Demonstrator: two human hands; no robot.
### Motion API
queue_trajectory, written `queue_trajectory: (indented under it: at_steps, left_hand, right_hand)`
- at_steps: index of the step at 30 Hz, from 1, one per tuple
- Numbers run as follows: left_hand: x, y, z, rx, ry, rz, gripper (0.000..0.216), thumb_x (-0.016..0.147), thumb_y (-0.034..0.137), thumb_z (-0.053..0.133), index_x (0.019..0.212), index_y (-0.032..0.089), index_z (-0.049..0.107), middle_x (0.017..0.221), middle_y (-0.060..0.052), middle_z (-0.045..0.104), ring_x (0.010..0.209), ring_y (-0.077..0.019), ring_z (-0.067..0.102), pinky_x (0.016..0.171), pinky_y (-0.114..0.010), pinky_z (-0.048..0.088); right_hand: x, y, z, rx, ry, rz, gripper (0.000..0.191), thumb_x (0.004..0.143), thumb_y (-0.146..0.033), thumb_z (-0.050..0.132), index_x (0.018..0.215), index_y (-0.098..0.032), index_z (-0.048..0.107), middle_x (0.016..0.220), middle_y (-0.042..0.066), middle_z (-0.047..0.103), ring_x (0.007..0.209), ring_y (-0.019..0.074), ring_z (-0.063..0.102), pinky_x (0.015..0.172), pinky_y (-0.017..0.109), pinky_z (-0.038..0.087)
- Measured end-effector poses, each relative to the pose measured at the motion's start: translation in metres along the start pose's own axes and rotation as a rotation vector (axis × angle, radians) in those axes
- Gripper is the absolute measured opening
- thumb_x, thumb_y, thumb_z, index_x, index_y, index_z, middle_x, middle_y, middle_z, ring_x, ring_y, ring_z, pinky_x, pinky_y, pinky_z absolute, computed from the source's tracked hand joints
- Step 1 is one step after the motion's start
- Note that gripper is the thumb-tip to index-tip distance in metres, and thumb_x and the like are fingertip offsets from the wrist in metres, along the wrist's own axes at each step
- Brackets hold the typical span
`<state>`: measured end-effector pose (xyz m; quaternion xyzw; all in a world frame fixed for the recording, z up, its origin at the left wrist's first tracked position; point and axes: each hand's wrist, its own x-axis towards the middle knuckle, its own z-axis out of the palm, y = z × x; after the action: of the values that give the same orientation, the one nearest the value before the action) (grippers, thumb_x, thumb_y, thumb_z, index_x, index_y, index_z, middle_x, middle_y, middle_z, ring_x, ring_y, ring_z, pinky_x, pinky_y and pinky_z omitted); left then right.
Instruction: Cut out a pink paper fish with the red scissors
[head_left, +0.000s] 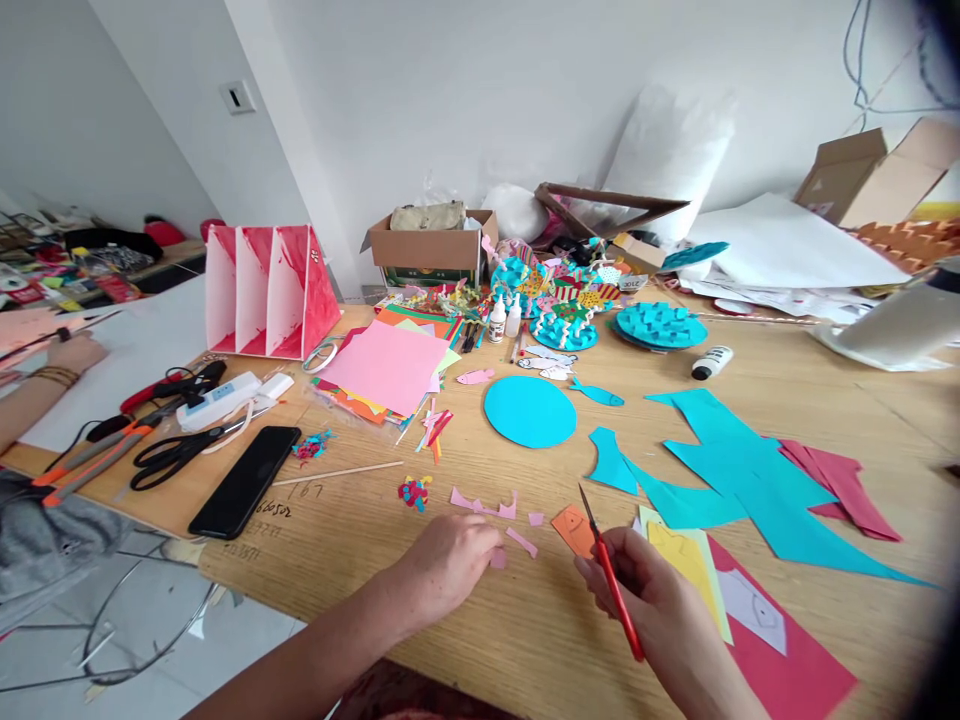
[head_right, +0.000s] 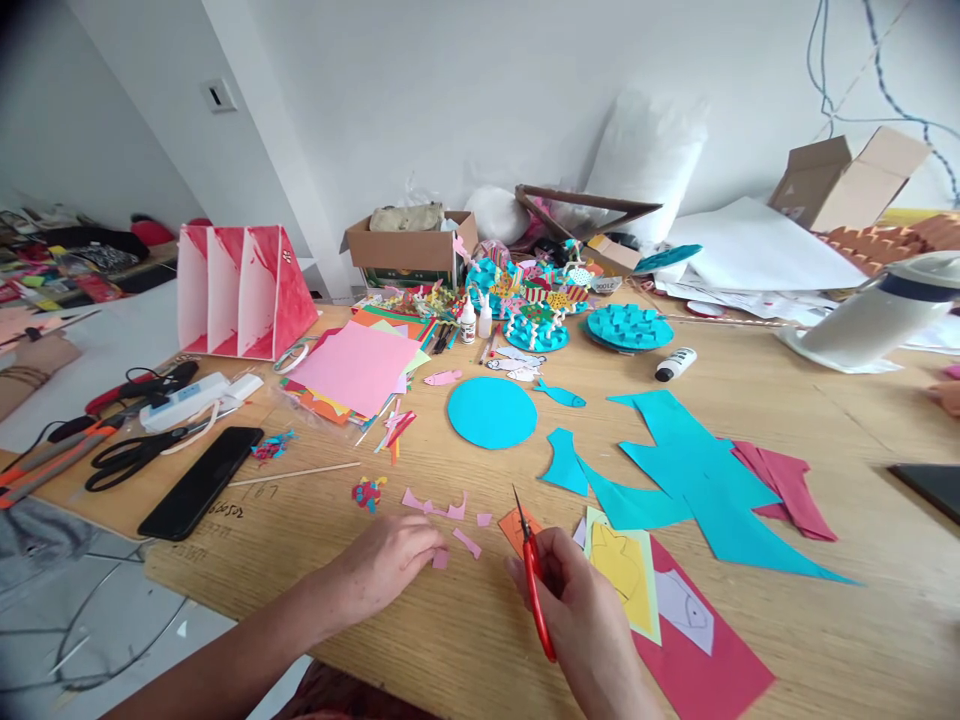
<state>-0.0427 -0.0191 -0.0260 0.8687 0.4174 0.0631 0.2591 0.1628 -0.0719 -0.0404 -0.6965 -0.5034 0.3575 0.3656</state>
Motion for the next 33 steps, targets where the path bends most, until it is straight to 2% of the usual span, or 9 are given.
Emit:
queue_trajectory:
  at_steps: [6,10,12,16,22,26,33]
  left_hand:
    - [0.003,-0.006,0.0,-0.024,0.086,0.006,0.017,0.079,0.008,0.049,0.077,0.019,0.062,0.079,-0.001,0.067,0.076,-0.0137,0.06,0.068,-0.022,0.043]
    - [0.005,-0.015,-0.011,-0.018,0.199,-0.064,0.017,0.077,0.005,0.049,0.08,0.019,0.059,0.084,-0.001,0.064,0.081,-0.0134,0.057,0.071,-0.022,0.042]
    - [0.005,-0.021,-0.016,-0.012,0.215,-0.091,0.017,0.077,0.005,0.048,0.081,0.019,0.057,0.085,-0.001,0.062,0.082,-0.0135,0.057,0.072,-0.023,0.042]
    - [0.006,-0.027,-0.019,-0.005,0.227,-0.117,0.016,0.077,0.005,0.048,0.081,0.019,0.056,0.085,-0.001,0.061,0.08,-0.0136,0.056,0.071,-0.024,0.042]
    - [0.01,-0.025,-0.013,0.033,0.171,-0.096,0.015,0.078,0.006,0.047,0.08,0.019,0.054,0.086,0.0,0.061,0.083,-0.0125,0.056,0.073,-0.022,0.041]
    - [0.012,-0.02,-0.009,0.056,0.151,-0.082,0.015,0.077,0.005,0.048,0.077,0.019,0.053,0.083,0.001,0.059,0.079,-0.0131,0.055,0.069,-0.022,0.04]
    - [0.015,-0.012,-0.008,0.108,0.096,-0.021,0.015,0.078,0.009,0.05,0.086,0.019,0.056,0.086,0.0,0.058,0.082,-0.0148,0.056,0.069,-0.023,0.04]
  right_hand:
    - [0.012,-0.021,-0.005,-0.173,-0.076,-0.048,0.017,0.074,-0.04,0.05,0.075,-0.024,0.049,0.061,0.0,0.061,0.055,0.0175,0.055,0.045,0.025,0.038]
    - [0.028,-0.038,0.0,-0.368,-0.147,-0.16,0.003,0.078,-0.027,0.045,0.078,-0.025,0.045,0.062,-0.002,0.061,0.053,0.0162,0.055,0.047,0.024,0.037]
    - [0.036,-0.043,0.006,-0.485,-0.161,-0.22,0.008,0.075,-0.02,0.047,0.081,-0.024,0.043,0.067,-0.001,0.063,0.057,0.0162,0.057,0.048,0.022,0.036]
    - [0.049,-0.047,0.021,-0.56,-0.17,-0.253,0.015,0.07,-0.012,0.05,0.078,-0.022,0.043,0.069,0.002,0.063,0.06,0.0168,0.056,0.048,0.021,0.03]
    - [0.059,-0.053,0.039,-0.628,-0.181,-0.28,0.005,0.078,-0.016,0.049,0.077,-0.02,0.045,0.065,0.004,0.062,0.056,0.0165,0.054,0.047,0.022,0.023]
    - [0.063,-0.055,0.049,-0.652,-0.185,-0.28,0.008,0.079,-0.014,0.048,0.074,-0.02,0.046,0.061,0.004,0.062,0.054,0.0157,0.053,0.046,0.023,0.02]
    - [0.074,-0.048,0.041,-0.641,-0.108,-0.258,0.007,0.078,-0.016,0.049,0.072,-0.02,0.047,0.06,0.003,0.06,0.053,0.0152,0.052,0.046,0.022,0.022]
